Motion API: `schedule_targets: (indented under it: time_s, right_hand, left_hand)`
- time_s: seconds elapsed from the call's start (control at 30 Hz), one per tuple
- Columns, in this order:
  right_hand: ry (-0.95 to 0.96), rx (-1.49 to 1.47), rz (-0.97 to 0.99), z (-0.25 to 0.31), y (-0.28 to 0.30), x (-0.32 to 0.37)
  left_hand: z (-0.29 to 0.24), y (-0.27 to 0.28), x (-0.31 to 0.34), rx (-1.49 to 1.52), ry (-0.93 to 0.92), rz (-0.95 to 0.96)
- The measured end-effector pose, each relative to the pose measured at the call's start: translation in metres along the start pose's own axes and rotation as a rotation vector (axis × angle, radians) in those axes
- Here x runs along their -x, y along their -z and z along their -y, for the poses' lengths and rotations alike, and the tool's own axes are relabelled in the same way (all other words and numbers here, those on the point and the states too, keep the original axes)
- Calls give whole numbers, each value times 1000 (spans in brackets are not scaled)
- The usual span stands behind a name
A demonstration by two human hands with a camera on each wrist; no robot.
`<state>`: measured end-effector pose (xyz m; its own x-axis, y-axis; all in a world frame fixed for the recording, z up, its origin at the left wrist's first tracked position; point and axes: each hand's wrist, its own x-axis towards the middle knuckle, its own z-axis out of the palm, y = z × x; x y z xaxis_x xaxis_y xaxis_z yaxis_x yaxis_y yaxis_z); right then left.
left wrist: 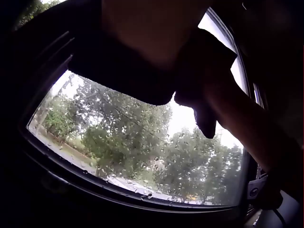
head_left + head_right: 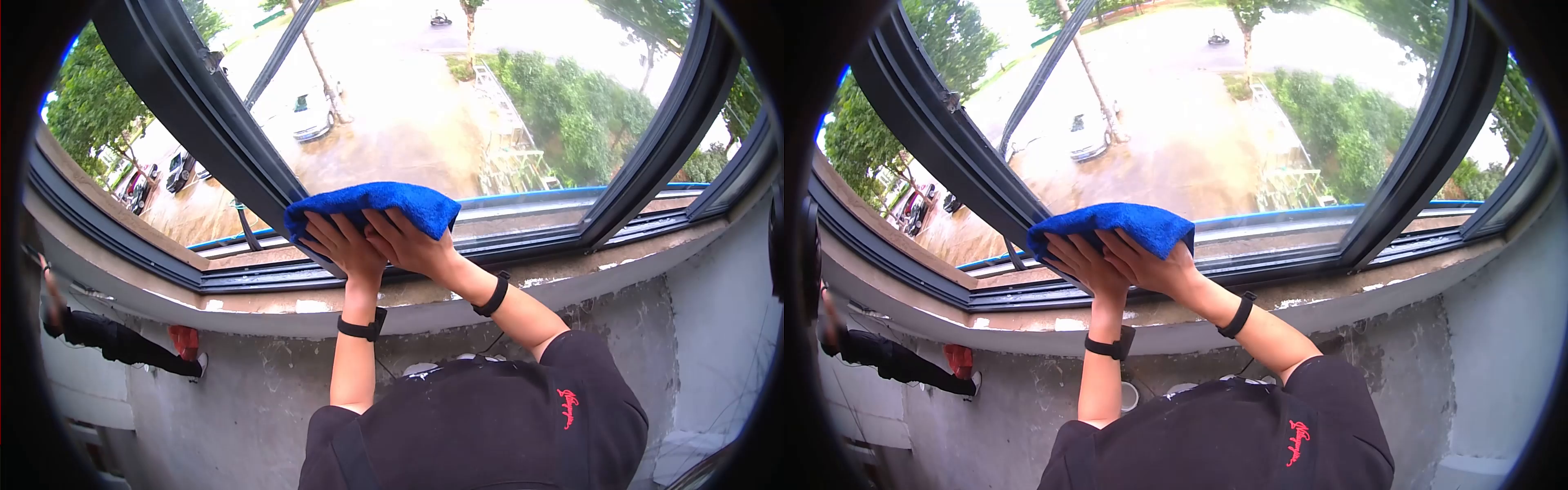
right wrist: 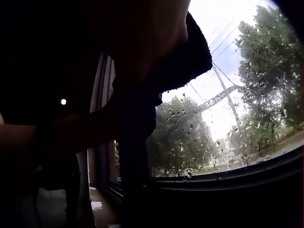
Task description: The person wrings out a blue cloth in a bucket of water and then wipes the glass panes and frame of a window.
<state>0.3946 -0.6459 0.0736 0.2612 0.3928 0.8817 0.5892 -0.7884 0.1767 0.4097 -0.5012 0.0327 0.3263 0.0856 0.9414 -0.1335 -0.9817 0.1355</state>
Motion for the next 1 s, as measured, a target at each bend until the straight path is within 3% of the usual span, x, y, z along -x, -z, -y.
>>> schedule_targets:
  time_s: [0.1,0.17,0.23,0.3,0.33,0.43,0.53,0.6,0.73,0.8,0.83,0.93,1.0]
  right_hand:
    - [107,19,133,5,-15,42]
    - [183,43,164,5,-14,64]
    - [257,69,195,10,-20,85]
    - [-1,-246,209,14,-25,92]
    - [-43,-306,233,12,-27,96]
    - [-97,-388,129,1,1,49]
    - [-69,-389,60,-21,24,-9]
    - [-38,-337,-139,-35,42,-59]
    - [-45,-264,-346,-58,77,-155]
    - [60,-217,-474,-76,83,-193]
    - [25,-297,-621,-73,88,-202]
    - [38,-259,-655,-74,88,-192]
    - [-30,-176,-442,-68,78,-165]
  left_hand:
    - [-2,-1,46,-8,34,160]
    - [-4,-3,75,65,196,311]
    - [-3,-3,100,44,189,360]
    - [-6,1,105,71,189,408]
    - [-7,0,105,70,185,401]
    - [-19,14,68,203,162,290]
    - [-25,23,-10,286,4,53]
    - [-36,33,-76,238,-63,-43]
    - [-60,49,-186,100,-150,-220]
    - [-67,56,-226,50,-168,-295]
    - [-67,56,-238,22,-175,-330]
    - [-64,52,-232,-10,-154,-326]
    - [-63,49,-210,-21,-113,-262]
